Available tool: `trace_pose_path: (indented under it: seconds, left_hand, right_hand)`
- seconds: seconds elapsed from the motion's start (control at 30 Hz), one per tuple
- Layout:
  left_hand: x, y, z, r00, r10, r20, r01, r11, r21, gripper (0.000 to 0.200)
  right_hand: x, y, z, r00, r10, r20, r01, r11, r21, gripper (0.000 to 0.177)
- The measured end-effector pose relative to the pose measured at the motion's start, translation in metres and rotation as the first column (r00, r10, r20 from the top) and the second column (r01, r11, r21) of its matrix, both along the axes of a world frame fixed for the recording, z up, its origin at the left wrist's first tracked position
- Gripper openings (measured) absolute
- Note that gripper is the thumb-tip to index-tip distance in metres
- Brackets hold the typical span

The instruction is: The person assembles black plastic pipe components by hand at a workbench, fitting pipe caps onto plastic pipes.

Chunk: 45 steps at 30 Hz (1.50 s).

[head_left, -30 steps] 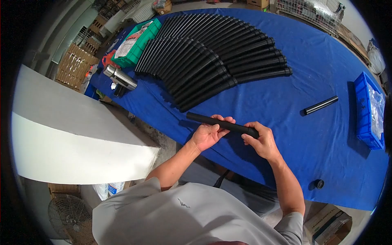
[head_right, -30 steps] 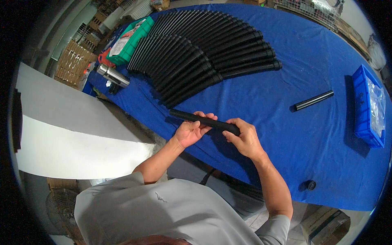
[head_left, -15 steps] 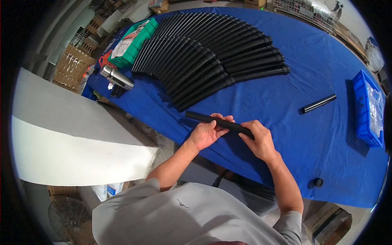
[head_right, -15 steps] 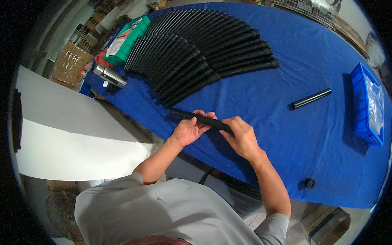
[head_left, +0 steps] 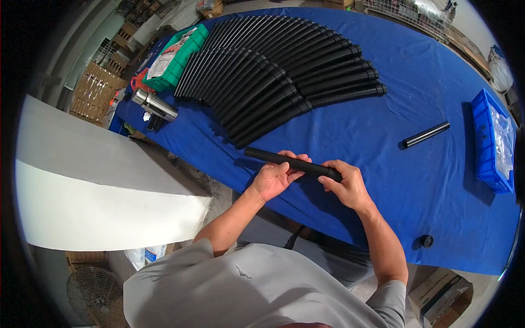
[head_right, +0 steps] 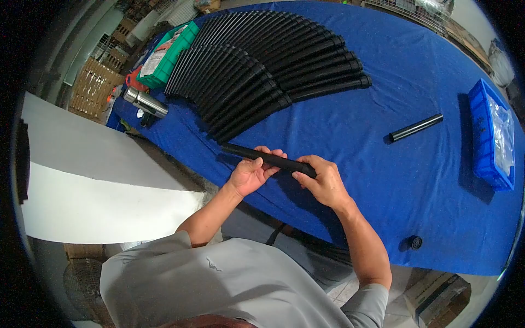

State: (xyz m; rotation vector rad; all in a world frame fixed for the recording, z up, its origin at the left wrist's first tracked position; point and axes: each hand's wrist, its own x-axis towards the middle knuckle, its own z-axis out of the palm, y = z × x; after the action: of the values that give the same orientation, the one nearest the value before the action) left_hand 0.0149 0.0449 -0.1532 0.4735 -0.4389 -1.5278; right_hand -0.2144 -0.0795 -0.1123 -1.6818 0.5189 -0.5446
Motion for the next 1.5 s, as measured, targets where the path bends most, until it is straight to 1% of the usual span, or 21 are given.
trace_pose_path:
  seconds: [0.13, 0.23, 0.33, 0.4, 0.43, 0.53, 0.57, 0.63, 0.67, 0.7, 0.73, 0.83, 0.93, 1.0, 1.03, 1.13, 1.23, 1.3, 1.33, 1.43, 1.5]
  left_hand:
    - [-0.001, 0.0, 0.002, 1.0, 0.004, 0.017, -0.004, 1.0, 0.005, 0.026]
    - [-0.002, 0.0, 0.007, 0.997, 0.035, -0.062, -0.028, 0.992, 0.12, 0.029]
    - [0.0, -0.002, -0.002, 0.996, 0.024, -0.085, -0.018, 0.998, 0.061, 0.029]
    - [0.003, -0.002, -0.006, 0.994, 0.01, -0.109, -0.007, 0.999, 0.034, 0.029]
    - [0.003, -0.001, -0.006, 0.993, 0.004, -0.121, -0.002, 1.0, 0.021, 0.029]
    - [0.002, -0.002, 0.0, 0.997, -0.006, -0.076, 0.011, 0.998, 0.06, 0.029]
    - [0.003, -0.003, -0.002, 0.995, -0.005, -0.104, 0.012, 0.998, 0.065, 0.029]
    - [0.003, -0.002, -0.005, 0.987, 0.002, -0.16, 0.011, 0.997, 0.079, 0.029]
    - [0.004, -0.001, -0.007, 0.99, -0.005, -0.138, 0.014, 0.998, 0.064, 0.029]
    - [0.004, -0.001, -0.007, 0.993, -0.014, -0.115, 0.019, 0.999, 0.048, 0.029]
    - [0.004, -0.002, -0.006, 0.996, -0.022, -0.091, 0.025, 0.999, 0.029, 0.029]
    - [0.002, -0.002, 0.001, 0.998, -0.014, -0.067, 0.019, 0.997, 0.077, 0.028]
    - [0.003, -0.003, -0.006, 0.993, -0.007, -0.116, 0.014, 0.998, 0.059, 0.027]
    - [0.004, -0.002, -0.008, 0.995, -0.023, -0.098, 0.027, 0.999, 0.035, 0.028]
    - [0.005, -0.002, -0.008, 0.996, -0.031, -0.087, 0.033, 0.999, 0.021, 0.028]
    - [0.004, -0.002, -0.007, 0.996, -0.013, -0.091, 0.018, 0.999, 0.049, 0.028]
    - [0.003, -0.002, -0.006, 0.993, 0.007, -0.12, 0.001, 0.998, 0.067, 0.028]
    - [0.002, -0.001, -0.005, 0.993, 0.018, -0.116, -0.01, 0.998, 0.066, 0.028]
    - [0.001, -0.001, -0.004, 0.993, 0.022, -0.114, -0.015, 0.998, 0.064, 0.027]
    - [0.003, -0.003, -0.002, 0.997, -0.004, -0.074, 0.009, 0.998, 0.065, 0.028]
    - [0.002, -0.003, 0.001, 0.996, 0.0, -0.084, 0.007, 0.997, 0.08, 0.026]
  right_hand:
    - [0.0, 0.0, -0.003, 1.0, -0.006, 0.01, 0.007, 0.998, -0.063, 0.028]
    - [0.004, -0.003, -0.009, 0.988, -0.055, 0.146, 0.124, 0.843, -0.523, 0.029]
    - [0.003, 0.001, -0.006, 0.991, -0.051, 0.122, 0.114, 0.8, -0.589, 0.03]
    - [-0.002, 0.001, 0.006, 1.0, 0.0, -0.029, -0.004, 0.993, -0.12, 0.03]
    - [-0.003, 0.001, 0.009, 0.995, 0.053, -0.09, -0.04, 0.989, 0.14, 0.03]
    - [0.0, 0.001, -0.001, 1.0, -0.008, 0.013, 0.007, 0.998, 0.069, 0.03]
    - [0.001, 0.001, -0.003, 0.998, -0.029, 0.047, 0.036, 0.986, -0.16, 0.03]
    - [0.003, -0.001, -0.005, 0.992, -0.041, 0.123, 0.105, 0.811, -0.575, 0.029]
    - [0.002, -0.001, -0.003, 0.999, -0.027, 0.036, 0.037, 0.948, -0.315, 0.03]
    - [0.0, -0.002, 0.003, 0.999, 0.01, -0.042, -0.011, 1.0, -0.024, 0.03]
    - [-0.002, -0.003, 0.007, 0.992, 0.068, -0.104, -0.038, 0.962, 0.27, 0.03]
    - [0.0, -0.001, -0.004, 1.0, -0.019, 0.003, 0.019, 0.99, -0.143, 0.032]
    - [-0.002, -0.001, 0.0, 0.999, -0.037, 0.016, 0.04, 0.892, -0.451, 0.033]
    - [-0.004, -0.004, 0.004, 0.996, 0.037, -0.081, -0.035, 0.999, 0.02, 0.033]
    - [-0.004, -0.005, 0.005, 0.99, 0.089, -0.112, -0.057, 0.964, 0.261, 0.033]
    - [0.0, 0.0, -0.007, 1.0, -0.022, 0.005, 0.022, 0.99, -0.141, 0.033]
    - [0.0, 0.0, -0.003, 0.998, -0.036, 0.054, 0.058, 0.87, -0.49, 0.034]
    - [-0.003, -0.002, 0.005, 0.999, 0.02, -0.044, -0.022, 0.999, -0.036, 0.034]
    - [-0.004, -0.003, 0.007, 0.995, 0.063, -0.08, -0.046, 0.978, 0.203, 0.035]
    - [-0.002, -0.003, -0.007, 0.999, -0.032, 0.015, 0.034, 0.99, -0.137, 0.036]
    - [0.002, -0.001, -0.01, 0.991, -0.058, 0.121, 0.1, 0.919, -0.38, 0.035]
